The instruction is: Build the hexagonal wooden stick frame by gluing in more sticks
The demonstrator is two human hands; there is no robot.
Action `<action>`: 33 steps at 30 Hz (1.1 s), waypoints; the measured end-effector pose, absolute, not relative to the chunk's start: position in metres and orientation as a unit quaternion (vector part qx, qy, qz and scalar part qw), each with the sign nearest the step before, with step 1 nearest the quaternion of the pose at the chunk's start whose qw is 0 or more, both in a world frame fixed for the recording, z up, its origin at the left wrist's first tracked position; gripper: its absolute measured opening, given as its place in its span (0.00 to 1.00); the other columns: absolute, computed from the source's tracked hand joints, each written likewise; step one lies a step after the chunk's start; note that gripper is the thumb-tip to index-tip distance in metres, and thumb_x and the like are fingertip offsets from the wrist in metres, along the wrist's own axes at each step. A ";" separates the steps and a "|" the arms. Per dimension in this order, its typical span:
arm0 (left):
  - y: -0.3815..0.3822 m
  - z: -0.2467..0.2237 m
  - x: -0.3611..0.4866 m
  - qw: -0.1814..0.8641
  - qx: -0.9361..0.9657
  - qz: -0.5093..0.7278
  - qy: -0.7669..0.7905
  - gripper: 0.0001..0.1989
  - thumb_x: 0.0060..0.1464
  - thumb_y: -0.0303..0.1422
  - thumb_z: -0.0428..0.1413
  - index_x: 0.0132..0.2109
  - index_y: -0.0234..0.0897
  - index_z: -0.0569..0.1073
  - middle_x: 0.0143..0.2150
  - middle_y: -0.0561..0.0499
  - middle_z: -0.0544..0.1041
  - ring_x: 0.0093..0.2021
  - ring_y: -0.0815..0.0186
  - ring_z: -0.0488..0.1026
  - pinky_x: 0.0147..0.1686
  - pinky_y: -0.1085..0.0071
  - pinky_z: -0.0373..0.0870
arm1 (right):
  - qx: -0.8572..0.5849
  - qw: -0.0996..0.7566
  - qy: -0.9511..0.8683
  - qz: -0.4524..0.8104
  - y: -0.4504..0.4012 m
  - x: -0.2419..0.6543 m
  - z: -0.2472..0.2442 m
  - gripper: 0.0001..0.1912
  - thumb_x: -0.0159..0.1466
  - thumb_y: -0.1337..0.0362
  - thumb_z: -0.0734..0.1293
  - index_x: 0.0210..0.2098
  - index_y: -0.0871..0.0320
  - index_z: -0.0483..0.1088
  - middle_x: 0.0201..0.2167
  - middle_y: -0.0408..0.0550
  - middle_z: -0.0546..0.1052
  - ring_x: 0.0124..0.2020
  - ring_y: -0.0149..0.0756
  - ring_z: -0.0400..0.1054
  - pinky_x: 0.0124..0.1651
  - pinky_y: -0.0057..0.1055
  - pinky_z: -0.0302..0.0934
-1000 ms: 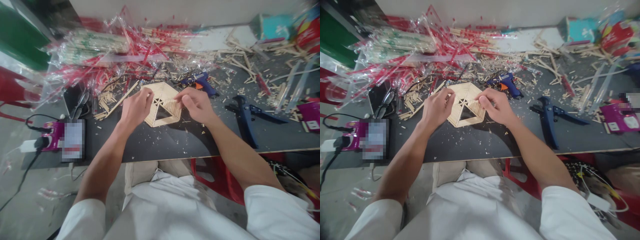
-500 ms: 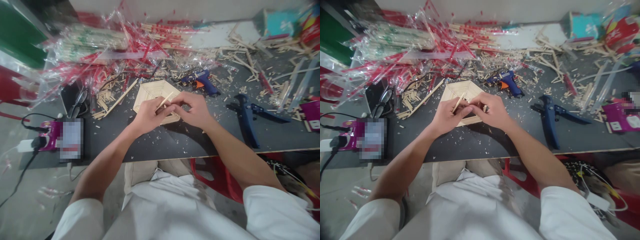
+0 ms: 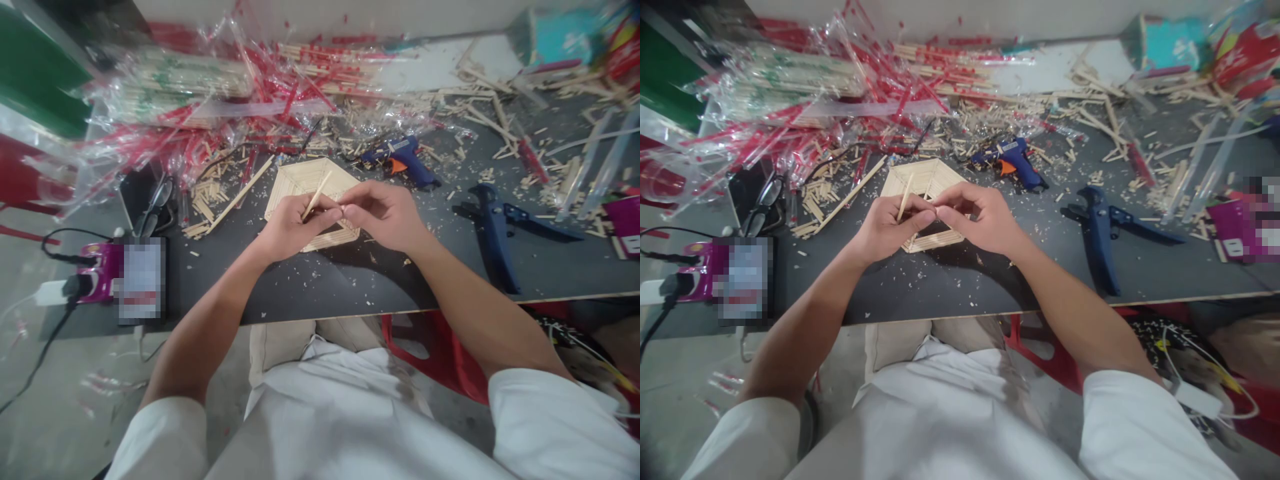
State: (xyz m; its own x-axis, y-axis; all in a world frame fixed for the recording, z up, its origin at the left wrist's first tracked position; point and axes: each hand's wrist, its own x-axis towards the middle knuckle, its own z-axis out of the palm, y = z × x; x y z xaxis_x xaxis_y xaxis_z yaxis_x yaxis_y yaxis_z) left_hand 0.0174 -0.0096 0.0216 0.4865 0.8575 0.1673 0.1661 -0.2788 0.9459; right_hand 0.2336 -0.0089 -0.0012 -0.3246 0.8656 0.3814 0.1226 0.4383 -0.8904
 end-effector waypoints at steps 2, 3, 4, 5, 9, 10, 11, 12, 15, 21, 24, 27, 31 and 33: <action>-0.009 0.020 0.017 0.503 0.703 0.363 0.348 0.10 0.64 0.40 0.62 0.41 0.38 0.78 0.21 0.60 0.60 0.21 0.74 0.51 0.20 0.73 0.49 | -0.334 0.478 -0.697 0.417 -0.010 0.234 -0.001 0.11 0.71 0.52 0.72 0.43 0.51 0.80 0.31 0.42 0.80 0.25 0.29 0.70 0.28 0.29 0.66; -0.009 0.020 0.016 0.510 0.698 0.365 0.344 0.09 0.64 0.39 0.62 0.42 0.38 0.78 0.21 0.61 0.58 0.20 0.74 0.51 0.20 0.73 0.48 | -0.331 0.484 -0.691 0.423 -0.010 0.234 -0.001 0.09 0.72 0.53 0.72 0.43 0.51 0.80 0.30 0.41 0.78 0.24 0.29 0.70 0.28 0.29 0.66; -0.009 0.019 0.016 0.515 0.695 0.368 0.342 0.08 0.64 0.39 0.62 0.43 0.39 0.77 0.21 0.61 0.57 0.20 0.75 0.51 0.20 0.73 0.48 | -0.329 0.490 -0.687 0.424 -0.010 0.234 -0.001 0.08 0.72 0.54 0.71 0.42 0.51 0.80 0.29 0.41 0.77 0.24 0.29 0.70 0.28 0.30 0.66; -0.009 0.019 0.015 0.516 0.693 0.371 0.340 0.07 0.64 0.38 0.62 0.43 0.39 0.76 0.21 0.62 0.57 0.20 0.75 0.51 0.20 0.73 0.48 | -0.327 0.495 -0.684 0.425 -0.010 0.235 0.000 0.08 0.72 0.56 0.71 0.40 0.51 0.79 0.29 0.41 0.77 0.24 0.29 0.70 0.28 0.30 0.66; -0.009 0.017 0.015 0.523 0.682 0.390 0.331 0.03 0.62 0.33 0.61 0.41 0.40 0.75 0.22 0.61 0.59 0.20 0.75 0.53 0.20 0.74 0.49 | -0.305 0.507 -0.689 0.418 -0.008 0.235 0.001 0.08 0.71 0.61 0.72 0.35 0.52 0.79 0.34 0.44 0.77 0.25 0.28 0.71 0.29 0.31 0.66; -0.009 0.016 0.015 0.530 0.677 0.391 0.329 0.03 0.61 0.32 0.61 0.40 0.40 0.74 0.22 0.61 0.60 0.19 0.75 0.54 0.19 0.73 0.50 | -0.297 0.508 -0.692 0.418 -0.008 0.235 0.001 0.08 0.71 0.61 0.72 0.34 0.52 0.80 0.35 0.45 0.78 0.25 0.28 0.71 0.29 0.31 0.66; -0.009 0.016 0.015 0.539 0.671 0.389 0.327 0.03 0.61 0.32 0.60 0.38 0.40 0.74 0.22 0.60 0.60 0.19 0.75 0.54 0.19 0.73 0.50 | -0.290 0.509 -0.694 0.419 -0.008 0.235 0.000 0.09 0.71 0.61 0.72 0.34 0.52 0.80 0.35 0.45 0.78 0.25 0.28 0.71 0.28 0.31 0.66; -0.009 0.015 0.014 0.549 0.664 0.388 0.327 0.04 0.61 0.33 0.60 0.38 0.40 0.73 0.21 0.60 0.60 0.19 0.75 0.54 0.19 0.73 0.50 | -0.285 0.509 -0.694 0.422 -0.007 0.234 0.000 0.09 0.72 0.60 0.72 0.34 0.52 0.80 0.35 0.45 0.77 0.25 0.28 0.71 0.28 0.32 0.66; -0.008 0.014 0.014 0.567 0.649 0.390 0.324 0.07 0.63 0.37 0.59 0.38 0.40 0.74 0.20 0.61 0.58 0.18 0.74 0.53 0.19 0.72 0.50 | -0.284 0.505 -0.687 0.439 -0.007 0.233 -0.002 0.12 0.73 0.54 0.71 0.36 0.52 0.80 0.33 0.45 0.77 0.24 0.28 0.70 0.28 0.32 0.66; -0.006 0.017 0.014 0.441 0.711 0.378 0.396 0.13 0.64 0.41 0.61 0.34 0.39 0.71 0.21 0.59 0.62 0.21 0.74 0.54 0.21 0.72 0.50 | -0.295 0.483 -0.689 0.453 -0.008 0.236 -0.003 0.14 0.75 0.49 0.68 0.44 0.51 0.79 0.28 0.42 0.75 0.25 0.28 0.69 0.29 0.29 0.67; -0.008 0.018 0.015 0.391 0.734 0.370 0.415 0.04 0.64 0.33 0.58 0.40 0.38 0.74 0.20 0.62 0.59 0.20 0.74 0.54 0.22 0.73 0.53 | -0.304 0.487 -0.685 0.447 -0.007 0.236 -0.003 0.14 0.72 0.49 0.72 0.51 0.49 0.78 0.31 0.41 0.75 0.25 0.28 0.70 0.29 0.29 0.68; -0.010 0.018 0.014 0.351 0.770 0.342 0.408 0.04 0.62 0.27 0.56 0.41 0.39 0.76 0.19 0.62 0.60 0.20 0.74 0.55 0.24 0.74 0.57 | -0.301 0.492 -0.689 0.440 -0.008 0.236 -0.003 0.17 0.71 0.51 0.73 0.58 0.45 0.75 0.35 0.40 0.77 0.26 0.27 0.70 0.30 0.29 0.69; -0.011 0.014 0.012 0.283 0.824 0.292 0.395 0.06 0.61 0.27 0.55 0.38 0.38 0.77 0.20 0.60 0.65 0.20 0.73 0.56 0.25 0.73 0.59 | -0.319 0.479 -0.706 0.412 -0.009 0.235 -0.004 0.21 0.70 0.49 0.73 0.60 0.44 0.74 0.37 0.40 0.79 0.29 0.29 0.72 0.32 0.30 0.71; -0.011 0.013 0.010 0.248 0.843 0.271 0.394 0.07 0.62 0.28 0.54 0.36 0.37 0.76 0.21 0.57 0.67 0.21 0.72 0.57 0.26 0.71 0.58 | -0.321 0.474 -0.716 0.400 -0.010 0.234 -0.005 0.21 0.69 0.48 0.74 0.59 0.44 0.75 0.37 0.40 0.79 0.31 0.30 0.73 0.32 0.29 0.71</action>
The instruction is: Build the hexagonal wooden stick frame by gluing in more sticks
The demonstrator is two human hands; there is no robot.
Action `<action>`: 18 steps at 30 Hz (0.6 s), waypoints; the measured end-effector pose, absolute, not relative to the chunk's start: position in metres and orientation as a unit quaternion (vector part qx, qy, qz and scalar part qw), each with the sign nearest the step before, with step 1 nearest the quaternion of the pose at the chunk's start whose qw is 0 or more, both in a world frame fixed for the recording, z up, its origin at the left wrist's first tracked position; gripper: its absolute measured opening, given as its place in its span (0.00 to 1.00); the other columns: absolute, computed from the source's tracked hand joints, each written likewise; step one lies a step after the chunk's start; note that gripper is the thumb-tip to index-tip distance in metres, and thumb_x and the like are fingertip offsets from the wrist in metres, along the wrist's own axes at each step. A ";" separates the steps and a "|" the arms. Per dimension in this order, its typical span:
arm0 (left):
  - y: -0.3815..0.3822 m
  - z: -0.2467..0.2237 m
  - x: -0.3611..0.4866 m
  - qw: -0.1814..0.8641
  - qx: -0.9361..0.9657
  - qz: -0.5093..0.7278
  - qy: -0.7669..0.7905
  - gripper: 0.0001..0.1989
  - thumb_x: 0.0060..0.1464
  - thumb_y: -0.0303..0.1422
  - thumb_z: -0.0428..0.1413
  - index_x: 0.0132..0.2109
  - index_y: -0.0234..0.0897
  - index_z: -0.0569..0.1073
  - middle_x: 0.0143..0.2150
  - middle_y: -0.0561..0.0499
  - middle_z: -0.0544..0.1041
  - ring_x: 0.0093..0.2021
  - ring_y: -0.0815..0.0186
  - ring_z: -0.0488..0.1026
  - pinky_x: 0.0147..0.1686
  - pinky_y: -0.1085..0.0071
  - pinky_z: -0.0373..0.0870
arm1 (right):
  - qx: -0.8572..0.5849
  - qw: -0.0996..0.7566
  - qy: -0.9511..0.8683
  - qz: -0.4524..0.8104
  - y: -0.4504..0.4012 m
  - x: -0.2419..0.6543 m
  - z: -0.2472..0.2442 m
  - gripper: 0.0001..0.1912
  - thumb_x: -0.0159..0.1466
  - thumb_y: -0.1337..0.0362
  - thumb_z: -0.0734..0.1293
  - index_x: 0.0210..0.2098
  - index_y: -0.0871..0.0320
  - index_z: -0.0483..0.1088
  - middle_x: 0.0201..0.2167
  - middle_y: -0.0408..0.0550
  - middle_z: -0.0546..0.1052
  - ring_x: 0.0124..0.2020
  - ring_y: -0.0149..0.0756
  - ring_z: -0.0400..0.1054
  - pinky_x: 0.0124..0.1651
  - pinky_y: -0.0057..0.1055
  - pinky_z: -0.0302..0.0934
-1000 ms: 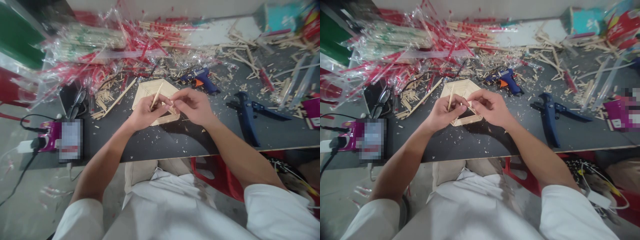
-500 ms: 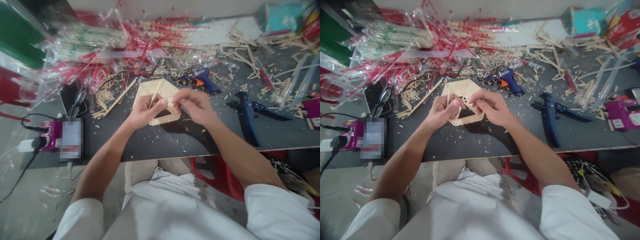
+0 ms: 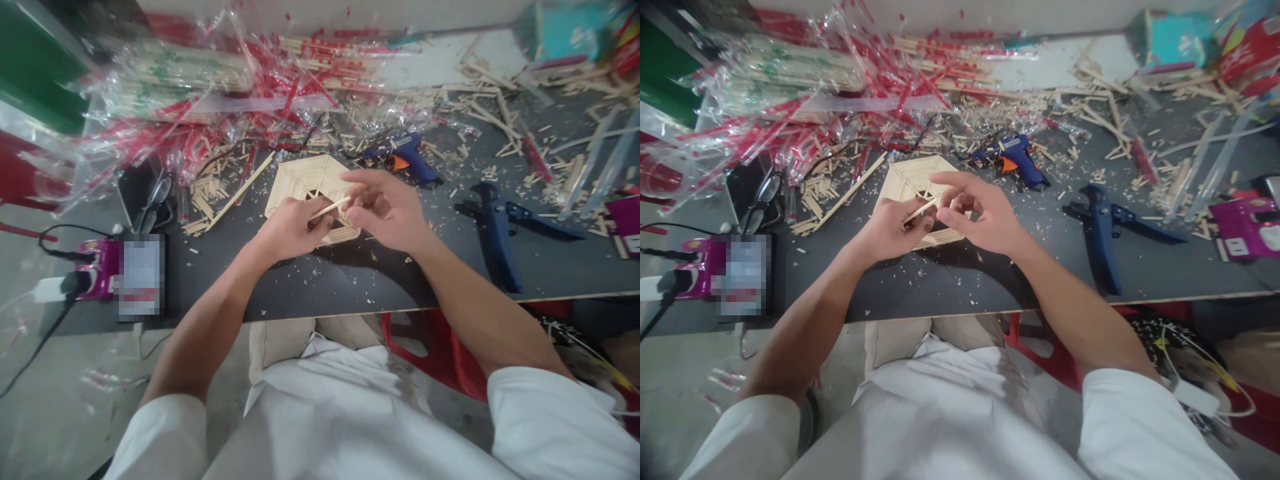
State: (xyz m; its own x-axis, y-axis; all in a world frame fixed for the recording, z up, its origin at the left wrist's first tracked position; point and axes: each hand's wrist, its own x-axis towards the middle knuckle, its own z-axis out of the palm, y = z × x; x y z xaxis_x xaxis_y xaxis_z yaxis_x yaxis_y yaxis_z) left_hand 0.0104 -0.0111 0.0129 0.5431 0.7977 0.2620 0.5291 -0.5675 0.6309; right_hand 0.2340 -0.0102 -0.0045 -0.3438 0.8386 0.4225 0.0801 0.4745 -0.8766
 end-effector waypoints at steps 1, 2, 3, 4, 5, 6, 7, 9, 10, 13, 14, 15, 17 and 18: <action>-0.011 0.012 0.010 0.235 0.850 0.262 0.393 0.08 0.63 0.29 0.54 0.36 0.37 0.77 0.21 0.56 0.68 0.21 0.72 0.58 0.26 0.71 0.59 | -0.316 0.474 -0.721 0.394 -0.011 0.233 -0.004 0.20 0.69 0.49 0.74 0.57 0.45 0.76 0.37 0.40 0.80 0.31 0.30 0.73 0.32 0.29 0.70; -0.011 0.012 0.009 0.226 0.855 0.255 0.392 0.08 0.62 0.28 0.54 0.38 0.36 0.78 0.22 0.55 0.70 0.22 0.72 0.60 0.27 0.70 0.59 | -0.310 0.473 -0.728 0.387 -0.011 0.233 -0.004 0.17 0.68 0.50 0.75 0.55 0.46 0.78 0.37 0.40 0.80 0.31 0.29 0.73 0.33 0.29 0.70; -0.010 0.013 0.009 0.216 0.858 0.253 0.391 0.08 0.62 0.28 0.54 0.40 0.36 0.79 0.23 0.54 0.72 0.22 0.71 0.61 0.27 0.70 0.59 | -0.306 0.470 -0.735 0.380 -0.012 0.232 -0.003 0.14 0.68 0.51 0.75 0.51 0.47 0.79 0.37 0.41 0.81 0.31 0.29 0.72 0.34 0.29 0.70; -0.010 0.013 0.008 0.206 0.860 0.253 0.392 0.08 0.62 0.28 0.54 0.42 0.36 0.80 0.24 0.54 0.73 0.23 0.71 0.63 0.28 0.70 0.60 | -0.305 0.467 -0.741 0.374 -0.012 0.232 -0.003 0.12 0.68 0.51 0.75 0.46 0.49 0.80 0.37 0.42 0.81 0.31 0.29 0.72 0.35 0.29 0.70; -0.010 0.014 0.007 0.195 0.862 0.254 0.394 0.09 0.63 0.29 0.54 0.43 0.37 0.80 0.24 0.53 0.74 0.23 0.70 0.64 0.28 0.70 0.60 | -0.308 0.462 -0.744 0.371 -0.013 0.232 -0.002 0.10 0.68 0.52 0.75 0.43 0.50 0.80 0.37 0.42 0.82 0.31 0.29 0.72 0.36 0.30 0.70; -0.010 0.015 0.006 0.184 0.863 0.254 0.396 0.09 0.64 0.29 0.54 0.43 0.37 0.80 0.25 0.53 0.75 0.24 0.70 0.66 0.28 0.70 0.60 | -0.312 0.460 -0.743 0.374 -0.013 0.231 -0.001 0.09 0.68 0.53 0.75 0.41 0.51 0.80 0.36 0.42 0.82 0.31 0.29 0.72 0.36 0.30 0.70; -0.010 0.015 0.005 0.174 0.864 0.253 0.399 0.10 0.66 0.30 0.54 0.43 0.37 0.81 0.24 0.53 0.75 0.24 0.69 0.67 0.28 0.70 0.60 | -0.317 0.461 -0.737 0.380 -0.014 0.231 0.000 0.09 0.68 0.53 0.75 0.42 0.51 0.80 0.36 0.42 0.81 0.31 0.29 0.72 0.36 0.30 0.70; -0.009 0.016 0.003 0.155 0.866 0.243 0.408 0.11 0.67 0.30 0.53 0.44 0.37 0.81 0.26 0.52 0.77 0.25 0.69 0.70 0.29 0.70 0.61 | -0.330 0.464 -0.720 0.395 -0.015 0.231 0.001 0.13 0.66 0.54 0.77 0.48 0.49 0.80 0.35 0.40 0.81 0.30 0.29 0.72 0.35 0.30 0.69; -0.009 0.015 0.003 0.148 0.869 0.234 0.411 0.11 0.67 0.30 0.53 0.46 0.37 0.82 0.27 0.50 0.80 0.26 0.68 0.72 0.30 0.70 0.63 | -0.337 0.464 -0.715 0.400 -0.016 0.231 0.001 0.17 0.65 0.54 0.77 0.52 0.48 0.79 0.36 0.40 0.81 0.30 0.29 0.71 0.35 0.30 0.69; -0.008 0.014 0.003 0.134 0.877 0.193 0.420 0.14 0.67 0.31 0.54 0.52 0.36 0.82 0.34 0.47 0.85 0.30 0.65 0.78 0.31 0.70 0.66 | -0.339 0.459 -0.722 0.392 -0.019 0.228 0.003 0.17 0.65 0.55 0.77 0.52 0.47 0.80 0.39 0.40 0.84 0.30 0.29 0.72 0.36 0.31 0.70; -0.008 0.013 0.004 0.134 0.880 0.177 0.420 0.14 0.67 0.32 0.55 0.54 0.36 0.82 0.36 0.46 0.86 0.31 0.64 0.79 0.32 0.70 0.66 | -0.337 0.456 -0.727 0.387 -0.020 0.227 0.003 0.12 0.66 0.56 0.76 0.49 0.47 0.81 0.39 0.41 0.84 0.30 0.30 0.72 0.36 0.31 0.70; -0.008 0.012 0.004 0.132 0.883 0.165 0.419 0.15 0.67 0.32 0.55 0.54 0.36 0.82 0.37 0.45 0.86 0.32 0.63 0.80 0.31 0.70 0.66 | -0.336 0.455 -0.730 0.384 -0.020 0.226 0.004 0.08 0.67 0.55 0.75 0.44 0.49 0.82 0.38 0.42 0.85 0.29 0.30 0.73 0.35 0.32 0.70; -0.008 0.011 0.005 0.125 0.886 0.152 0.420 0.14 0.67 0.32 0.55 0.54 0.36 0.83 0.37 0.45 0.87 0.34 0.62 0.81 0.31 0.70 0.65 | -0.343 0.451 -0.728 0.385 -0.021 0.225 0.005 0.08 0.68 0.54 0.74 0.38 0.51 0.82 0.35 0.43 0.84 0.27 0.30 0.72 0.33 0.32 0.69; -0.008 0.011 0.005 0.118 0.886 0.152 0.422 0.14 0.67 0.31 0.56 0.54 0.37 0.83 0.38 0.46 0.87 0.35 0.62 0.82 0.31 0.70 0.65 | -0.350 0.450 -0.724 0.389 -0.020 0.225 0.005 0.10 0.68 0.53 0.74 0.37 0.52 0.81 0.33 0.43 0.83 0.25 0.30 0.72 0.31 0.31 0.68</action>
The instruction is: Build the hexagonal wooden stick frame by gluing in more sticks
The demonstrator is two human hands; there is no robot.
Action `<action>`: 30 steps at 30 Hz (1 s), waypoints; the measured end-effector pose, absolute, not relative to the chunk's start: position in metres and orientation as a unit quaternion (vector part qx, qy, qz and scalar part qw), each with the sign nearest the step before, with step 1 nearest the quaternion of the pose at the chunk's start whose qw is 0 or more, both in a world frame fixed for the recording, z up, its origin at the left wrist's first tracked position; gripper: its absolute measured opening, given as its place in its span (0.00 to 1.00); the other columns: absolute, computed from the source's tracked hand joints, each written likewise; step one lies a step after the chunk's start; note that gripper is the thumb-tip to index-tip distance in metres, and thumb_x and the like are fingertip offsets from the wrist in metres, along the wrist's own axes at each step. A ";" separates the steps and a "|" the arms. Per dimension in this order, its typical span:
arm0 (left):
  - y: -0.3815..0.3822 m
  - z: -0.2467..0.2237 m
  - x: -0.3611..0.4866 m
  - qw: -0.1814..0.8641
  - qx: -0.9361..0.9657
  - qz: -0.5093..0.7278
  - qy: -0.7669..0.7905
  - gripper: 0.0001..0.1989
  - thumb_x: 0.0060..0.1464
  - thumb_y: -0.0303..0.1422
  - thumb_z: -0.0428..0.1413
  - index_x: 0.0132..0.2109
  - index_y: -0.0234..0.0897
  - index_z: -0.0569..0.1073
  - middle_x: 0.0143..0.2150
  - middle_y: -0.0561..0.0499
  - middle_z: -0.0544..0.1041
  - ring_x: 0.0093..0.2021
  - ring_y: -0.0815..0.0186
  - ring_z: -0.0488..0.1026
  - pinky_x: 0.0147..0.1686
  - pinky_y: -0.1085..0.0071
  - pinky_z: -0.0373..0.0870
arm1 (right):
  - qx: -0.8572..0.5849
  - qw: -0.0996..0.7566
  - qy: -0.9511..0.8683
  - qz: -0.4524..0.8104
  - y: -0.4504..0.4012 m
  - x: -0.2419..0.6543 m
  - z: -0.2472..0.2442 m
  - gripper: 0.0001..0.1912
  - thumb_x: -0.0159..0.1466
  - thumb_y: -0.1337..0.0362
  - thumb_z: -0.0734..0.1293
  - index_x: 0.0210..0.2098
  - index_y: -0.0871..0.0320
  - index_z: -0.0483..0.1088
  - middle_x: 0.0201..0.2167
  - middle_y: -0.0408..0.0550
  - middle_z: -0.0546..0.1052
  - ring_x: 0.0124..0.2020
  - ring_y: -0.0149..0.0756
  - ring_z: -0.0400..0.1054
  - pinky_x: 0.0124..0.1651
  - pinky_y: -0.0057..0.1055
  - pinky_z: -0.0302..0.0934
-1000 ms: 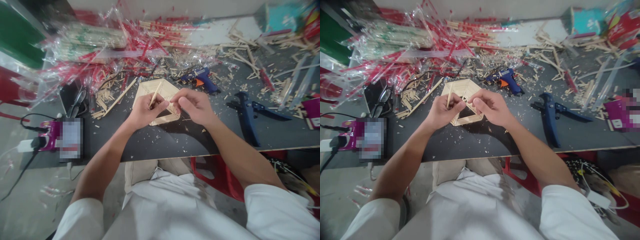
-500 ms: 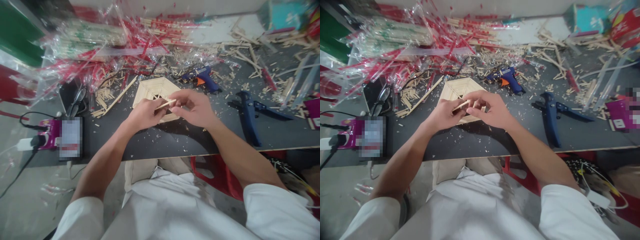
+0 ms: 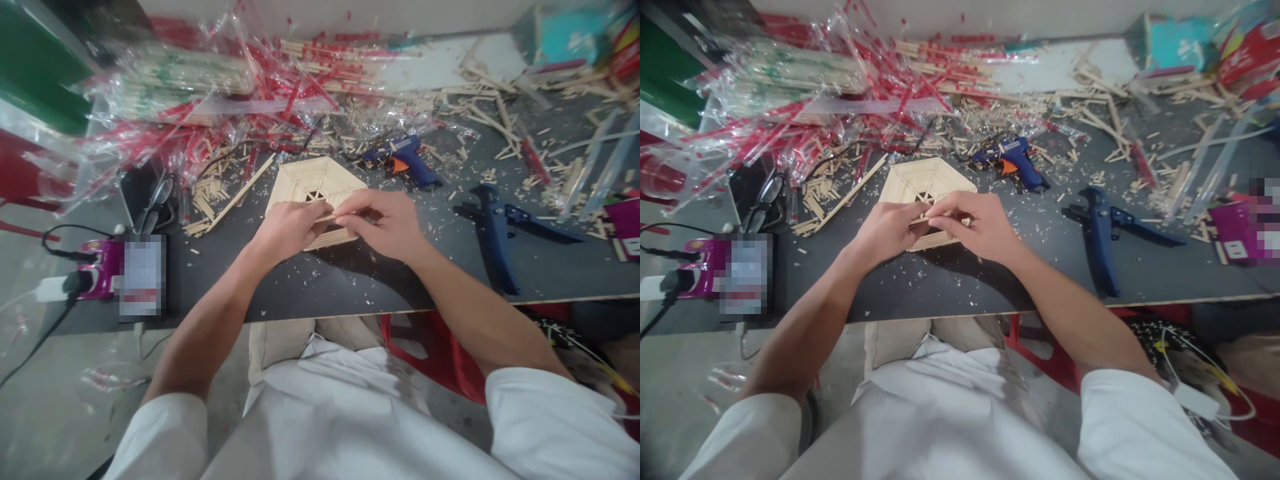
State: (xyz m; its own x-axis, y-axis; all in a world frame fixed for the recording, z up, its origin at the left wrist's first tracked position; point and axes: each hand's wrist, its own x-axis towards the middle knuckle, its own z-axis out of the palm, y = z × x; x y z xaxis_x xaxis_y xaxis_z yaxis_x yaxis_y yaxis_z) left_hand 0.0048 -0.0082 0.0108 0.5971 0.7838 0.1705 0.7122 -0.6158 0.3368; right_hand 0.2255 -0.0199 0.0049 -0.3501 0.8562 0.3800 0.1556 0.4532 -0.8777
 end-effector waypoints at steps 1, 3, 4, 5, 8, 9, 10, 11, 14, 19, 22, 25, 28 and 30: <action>-0.008 0.011 0.004 0.108 0.884 0.157 0.427 0.14 0.67 0.31 0.56 0.54 0.38 0.83 0.38 0.46 0.87 0.35 0.62 0.82 0.31 0.70 0.65 | -0.356 0.453 -0.718 0.391 -0.019 0.226 0.004 0.11 0.68 0.52 0.74 0.37 0.52 0.81 0.30 0.42 0.82 0.24 0.29 0.71 0.29 0.31 0.68; -0.007 0.011 0.002 0.087 0.876 0.178 0.439 0.13 0.68 0.33 0.57 0.53 0.39 0.84 0.39 0.47 0.87 0.35 0.62 0.82 0.32 0.70 0.65 | -0.381 0.463 -0.701 0.385 -0.014 0.228 0.002 0.11 0.67 0.52 0.75 0.38 0.53 0.80 0.26 0.41 0.79 0.22 0.30 0.70 0.28 0.31 0.67; -0.006 0.011 0.000 0.078 0.871 0.195 0.445 0.13 0.69 0.35 0.57 0.53 0.40 0.84 0.39 0.47 0.88 0.35 0.63 0.82 0.32 0.70 0.66 | -0.398 0.471 -0.691 0.378 -0.011 0.230 0.001 0.11 0.66 0.53 0.76 0.38 0.53 0.80 0.24 0.40 0.78 0.22 0.31 0.71 0.29 0.32 0.68; -0.005 0.012 -0.002 0.070 0.864 0.215 0.450 0.13 0.70 0.37 0.57 0.53 0.40 0.84 0.39 0.47 0.88 0.34 0.63 0.82 0.32 0.69 0.66 | -0.414 0.478 -0.679 0.372 -0.008 0.232 -0.001 0.10 0.66 0.54 0.77 0.38 0.53 0.80 0.24 0.40 0.78 0.23 0.31 0.71 0.29 0.32 0.68; 0.000 0.014 -0.009 0.062 0.843 0.275 0.459 0.13 0.70 0.40 0.59 0.52 0.39 0.84 0.40 0.47 0.88 0.33 0.65 0.81 0.34 0.70 0.68 | -0.449 0.488 -0.653 0.367 0.003 0.238 -0.006 0.09 0.63 0.57 0.78 0.37 0.53 0.79 0.25 0.41 0.78 0.24 0.32 0.71 0.30 0.34 0.69; 0.002 0.014 -0.012 0.064 0.836 0.288 0.462 0.13 0.69 0.40 0.60 0.51 0.39 0.84 0.41 0.47 0.88 0.33 0.65 0.81 0.34 0.70 0.70 | -0.454 0.486 -0.650 0.367 0.006 0.240 -0.008 0.08 0.63 0.58 0.79 0.37 0.53 0.79 0.26 0.42 0.79 0.24 0.32 0.71 0.31 0.34 0.70; 0.004 0.014 -0.014 0.068 0.832 0.296 0.465 0.12 0.68 0.40 0.61 0.50 0.39 0.84 0.41 0.47 0.88 0.33 0.66 0.81 0.35 0.70 0.71 | -0.459 0.482 -0.651 0.366 0.008 0.242 -0.010 0.08 0.63 0.58 0.79 0.37 0.53 0.79 0.27 0.42 0.79 0.24 0.32 0.71 0.31 0.35 0.70; 0.006 0.014 -0.015 0.073 0.829 0.299 0.467 0.12 0.68 0.40 0.62 0.49 0.39 0.85 0.42 0.47 0.88 0.34 0.66 0.81 0.37 0.70 0.72 | -0.463 0.478 -0.653 0.362 0.010 0.244 -0.012 0.08 0.63 0.58 0.78 0.38 0.53 0.79 0.28 0.42 0.80 0.24 0.32 0.71 0.31 0.35 0.70; 0.009 0.012 -0.019 0.094 0.826 0.304 0.465 0.11 0.69 0.39 0.61 0.48 0.40 0.86 0.44 0.47 0.89 0.38 0.64 0.84 0.42 0.69 0.76 | -0.479 0.472 -0.663 0.328 0.015 0.248 -0.016 0.06 0.64 0.59 0.77 0.39 0.52 0.80 0.32 0.44 0.82 0.27 0.34 0.73 0.33 0.36 0.70; 0.010 0.012 -0.019 0.127 0.817 0.307 0.471 0.11 0.69 0.37 0.60 0.50 0.40 0.86 0.47 0.46 0.88 0.43 0.62 0.85 0.47 0.67 0.79 | -0.497 0.462 -0.678 0.282 0.017 0.252 -0.017 0.06 0.64 0.59 0.76 0.38 0.54 0.81 0.37 0.48 0.84 0.36 0.38 0.76 0.39 0.38 0.71; 0.011 0.012 -0.019 0.132 0.814 0.306 0.476 0.12 0.70 0.35 0.58 0.51 0.40 0.86 0.45 0.46 0.88 0.43 0.62 0.85 0.48 0.67 0.78 | -0.495 0.463 -0.680 0.281 0.020 0.255 -0.018 0.07 0.65 0.57 0.76 0.38 0.54 0.80 0.36 0.48 0.83 0.36 0.39 0.76 0.37 0.39 0.70; 0.013 0.010 -0.018 0.129 0.797 0.322 0.495 0.13 0.71 0.34 0.56 0.50 0.39 0.85 0.42 0.48 0.88 0.39 0.64 0.84 0.44 0.69 0.77 | -0.502 0.466 -0.671 0.286 0.022 0.257 -0.019 0.07 0.65 0.58 0.76 0.37 0.53 0.80 0.34 0.47 0.82 0.34 0.39 0.75 0.36 0.38 0.68; 0.014 0.007 -0.017 0.130 0.783 0.341 0.504 0.11 0.70 0.34 0.56 0.46 0.39 0.85 0.39 0.48 0.87 0.35 0.66 0.82 0.40 0.69 0.74 | -0.499 0.468 -0.665 0.299 0.021 0.256 -0.019 0.07 0.64 0.58 0.76 0.37 0.53 0.80 0.33 0.46 0.82 0.33 0.37 0.74 0.34 0.37 0.68; 0.013 0.007 -0.015 0.139 0.782 0.349 0.497 0.11 0.69 0.33 0.57 0.45 0.38 0.84 0.36 0.49 0.87 0.34 0.66 0.81 0.38 0.69 0.73 | -0.491 0.470 -0.669 0.302 0.019 0.254 -0.019 0.08 0.65 0.56 0.76 0.38 0.52 0.80 0.35 0.47 0.82 0.34 0.38 0.75 0.36 0.37 0.70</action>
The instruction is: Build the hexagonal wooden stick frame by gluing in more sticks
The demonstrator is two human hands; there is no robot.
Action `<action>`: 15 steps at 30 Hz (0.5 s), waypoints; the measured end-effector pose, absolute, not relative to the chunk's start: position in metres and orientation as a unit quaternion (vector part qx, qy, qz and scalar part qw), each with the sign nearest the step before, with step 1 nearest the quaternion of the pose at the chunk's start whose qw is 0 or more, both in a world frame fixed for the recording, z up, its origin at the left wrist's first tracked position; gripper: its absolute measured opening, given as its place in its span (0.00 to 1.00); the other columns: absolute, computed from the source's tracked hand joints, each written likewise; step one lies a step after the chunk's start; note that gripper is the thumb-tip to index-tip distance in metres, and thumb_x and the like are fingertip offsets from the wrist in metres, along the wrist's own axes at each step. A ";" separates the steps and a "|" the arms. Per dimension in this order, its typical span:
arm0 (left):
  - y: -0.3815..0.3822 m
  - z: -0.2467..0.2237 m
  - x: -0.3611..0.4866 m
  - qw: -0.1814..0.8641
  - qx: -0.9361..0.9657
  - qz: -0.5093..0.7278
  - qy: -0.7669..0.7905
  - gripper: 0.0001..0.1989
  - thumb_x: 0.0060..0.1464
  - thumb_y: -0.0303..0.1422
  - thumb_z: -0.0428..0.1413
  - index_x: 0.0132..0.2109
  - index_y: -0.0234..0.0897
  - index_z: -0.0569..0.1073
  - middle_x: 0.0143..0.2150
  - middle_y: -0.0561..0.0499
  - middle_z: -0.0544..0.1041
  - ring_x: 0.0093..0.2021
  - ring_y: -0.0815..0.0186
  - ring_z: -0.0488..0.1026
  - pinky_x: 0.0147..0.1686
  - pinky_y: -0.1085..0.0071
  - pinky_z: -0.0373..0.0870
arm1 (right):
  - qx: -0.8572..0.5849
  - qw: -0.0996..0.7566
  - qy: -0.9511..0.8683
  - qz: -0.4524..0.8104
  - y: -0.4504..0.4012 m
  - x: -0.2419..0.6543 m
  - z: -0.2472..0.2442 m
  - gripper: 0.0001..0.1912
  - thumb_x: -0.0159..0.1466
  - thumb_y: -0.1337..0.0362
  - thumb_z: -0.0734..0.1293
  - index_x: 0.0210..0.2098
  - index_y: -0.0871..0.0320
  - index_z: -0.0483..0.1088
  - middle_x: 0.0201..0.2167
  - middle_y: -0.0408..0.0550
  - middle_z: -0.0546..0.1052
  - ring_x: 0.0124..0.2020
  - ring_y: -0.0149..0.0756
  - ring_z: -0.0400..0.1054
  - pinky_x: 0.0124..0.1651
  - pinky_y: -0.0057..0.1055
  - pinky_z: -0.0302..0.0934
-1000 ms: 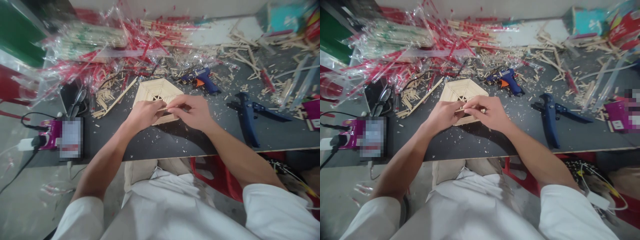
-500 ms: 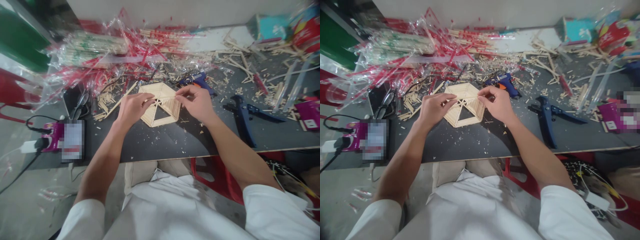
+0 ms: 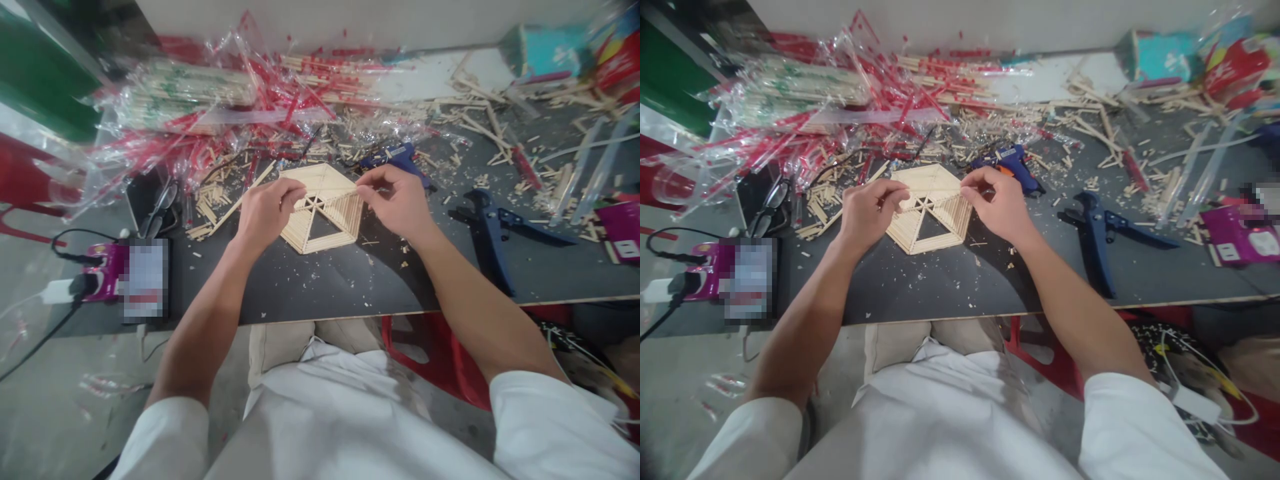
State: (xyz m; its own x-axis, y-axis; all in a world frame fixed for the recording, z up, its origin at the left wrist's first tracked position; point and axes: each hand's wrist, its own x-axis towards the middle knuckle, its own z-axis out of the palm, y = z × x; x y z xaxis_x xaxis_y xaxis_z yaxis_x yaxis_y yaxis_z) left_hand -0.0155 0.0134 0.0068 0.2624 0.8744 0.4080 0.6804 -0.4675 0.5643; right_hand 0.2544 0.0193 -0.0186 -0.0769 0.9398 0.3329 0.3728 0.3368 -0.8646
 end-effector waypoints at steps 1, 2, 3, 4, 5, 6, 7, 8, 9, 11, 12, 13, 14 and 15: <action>0.013 0.007 -0.015 0.150 0.784 0.349 0.491 0.11 0.69 0.33 0.57 0.44 0.38 0.84 0.34 0.49 0.86 0.32 0.67 0.80 0.38 0.69 0.73 | -0.486 0.469 -0.673 0.300 0.018 0.254 -0.018 0.08 0.65 0.55 0.76 0.39 0.52 0.81 0.36 0.47 0.83 0.35 0.38 0.75 0.37 0.38 0.71; 0.013 0.008 -0.015 0.166 0.787 0.344 0.484 0.10 0.68 0.34 0.58 0.43 0.37 0.84 0.32 0.50 0.85 0.31 0.67 0.79 0.37 0.70 0.73 | -0.483 0.466 -0.678 0.298 0.018 0.253 -0.017 0.09 0.65 0.55 0.76 0.39 0.52 0.81 0.37 0.48 0.83 0.36 0.39 0.75 0.39 0.39 0.72; 0.013 0.009 -0.015 0.184 0.791 0.336 0.477 0.10 0.67 0.35 0.59 0.43 0.37 0.85 0.31 0.50 0.84 0.30 0.67 0.79 0.36 0.70 0.72 | -0.482 0.461 -0.684 0.295 0.018 0.254 -0.016 0.09 0.65 0.54 0.77 0.38 0.52 0.81 0.37 0.48 0.83 0.37 0.39 0.75 0.40 0.39 0.72; 0.013 0.010 -0.016 0.203 0.794 0.325 0.471 0.10 0.66 0.35 0.60 0.42 0.37 0.85 0.30 0.50 0.84 0.30 0.67 0.78 0.35 0.70 0.72 | -0.481 0.453 -0.691 0.294 0.018 0.255 -0.015 0.09 0.64 0.54 0.77 0.37 0.52 0.82 0.37 0.48 0.82 0.37 0.39 0.75 0.40 0.39 0.72; 0.014 0.012 -0.016 0.220 0.797 0.314 0.466 0.09 0.65 0.36 0.61 0.41 0.37 0.85 0.31 0.49 0.84 0.30 0.67 0.78 0.35 0.70 0.72 | -0.480 0.444 -0.698 0.294 0.018 0.256 -0.014 0.10 0.64 0.53 0.78 0.36 0.52 0.82 0.36 0.48 0.82 0.37 0.39 0.74 0.40 0.39 0.71; 0.015 0.012 -0.017 0.233 0.801 0.302 0.461 0.09 0.64 0.36 0.62 0.40 0.37 0.85 0.32 0.49 0.85 0.31 0.67 0.78 0.36 0.70 0.72 | -0.477 0.434 -0.705 0.297 0.018 0.259 -0.013 0.11 0.63 0.52 0.79 0.35 0.52 0.82 0.36 0.48 0.81 0.36 0.38 0.73 0.39 0.39 0.71; 0.016 0.013 -0.018 0.241 0.805 0.292 0.457 0.08 0.64 0.36 0.63 0.40 0.37 0.85 0.35 0.48 0.85 0.32 0.67 0.78 0.36 0.71 0.72 | -0.472 0.422 -0.712 0.303 0.019 0.261 -0.011 0.11 0.62 0.52 0.79 0.34 0.52 0.83 0.36 0.48 0.81 0.35 0.38 0.72 0.39 0.39 0.70; 0.017 0.013 -0.019 0.245 0.810 0.281 0.452 0.08 0.64 0.35 0.63 0.40 0.38 0.85 0.37 0.48 0.86 0.33 0.67 0.77 0.37 0.70 0.72 | -0.466 0.408 -0.721 0.311 0.019 0.264 -0.010 0.12 0.61 0.51 0.80 0.34 0.52 0.83 0.36 0.48 0.80 0.35 0.38 0.71 0.38 0.39 0.69; 0.018 0.013 -0.020 0.248 0.815 0.271 0.447 0.08 0.64 0.35 0.62 0.40 0.38 0.85 0.38 0.48 0.86 0.33 0.67 0.77 0.38 0.70 0.72 | -0.460 0.392 -0.730 0.319 0.019 0.267 -0.008 0.12 0.61 0.51 0.80 0.34 0.51 0.83 0.36 0.48 0.80 0.34 0.38 0.71 0.38 0.40 0.68; 0.020 0.011 -0.020 0.244 0.830 0.259 0.430 0.09 0.66 0.36 0.61 0.40 0.38 0.85 0.39 0.47 0.85 0.36 0.66 0.77 0.41 0.68 0.73 | -0.448 0.361 -0.747 0.332 0.018 0.271 -0.005 0.12 0.61 0.50 0.80 0.33 0.51 0.84 0.36 0.48 0.81 0.33 0.38 0.70 0.39 0.41 0.67; 0.021 0.011 -0.020 0.241 0.838 0.256 0.417 0.10 0.67 0.36 0.60 0.41 0.38 0.84 0.40 0.46 0.85 0.38 0.64 0.78 0.44 0.66 0.73 | -0.442 0.345 -0.756 0.337 0.017 0.273 -0.003 0.12 0.61 0.50 0.80 0.32 0.51 0.84 0.35 0.48 0.81 0.34 0.39 0.71 0.40 0.42 0.67; 0.021 0.010 -0.020 0.240 0.847 0.253 0.401 0.11 0.69 0.37 0.59 0.41 0.38 0.84 0.40 0.46 0.84 0.41 0.63 0.78 0.47 0.64 0.73 | -0.436 0.329 -0.766 0.340 0.017 0.274 -0.003 0.11 0.62 0.50 0.80 0.32 0.50 0.84 0.35 0.48 0.81 0.34 0.39 0.72 0.41 0.42 0.67; 0.021 0.010 -0.020 0.241 0.854 0.250 0.388 0.13 0.70 0.38 0.58 0.41 0.38 0.84 0.40 0.45 0.84 0.43 0.61 0.79 0.50 0.63 0.73 | -0.430 0.315 -0.775 0.341 0.017 0.275 -0.002 0.10 0.62 0.51 0.79 0.32 0.50 0.84 0.35 0.48 0.82 0.35 0.40 0.72 0.42 0.42 0.66; 0.021 0.010 -0.020 0.243 0.858 0.248 0.379 0.14 0.71 0.39 0.57 0.41 0.37 0.84 0.40 0.44 0.84 0.45 0.60 0.79 0.51 0.62 0.73 | -0.423 0.302 -0.783 0.340 0.017 0.275 -0.002 0.09 0.63 0.53 0.79 0.32 0.50 0.84 0.35 0.47 0.82 0.35 0.40 0.73 0.42 0.42 0.66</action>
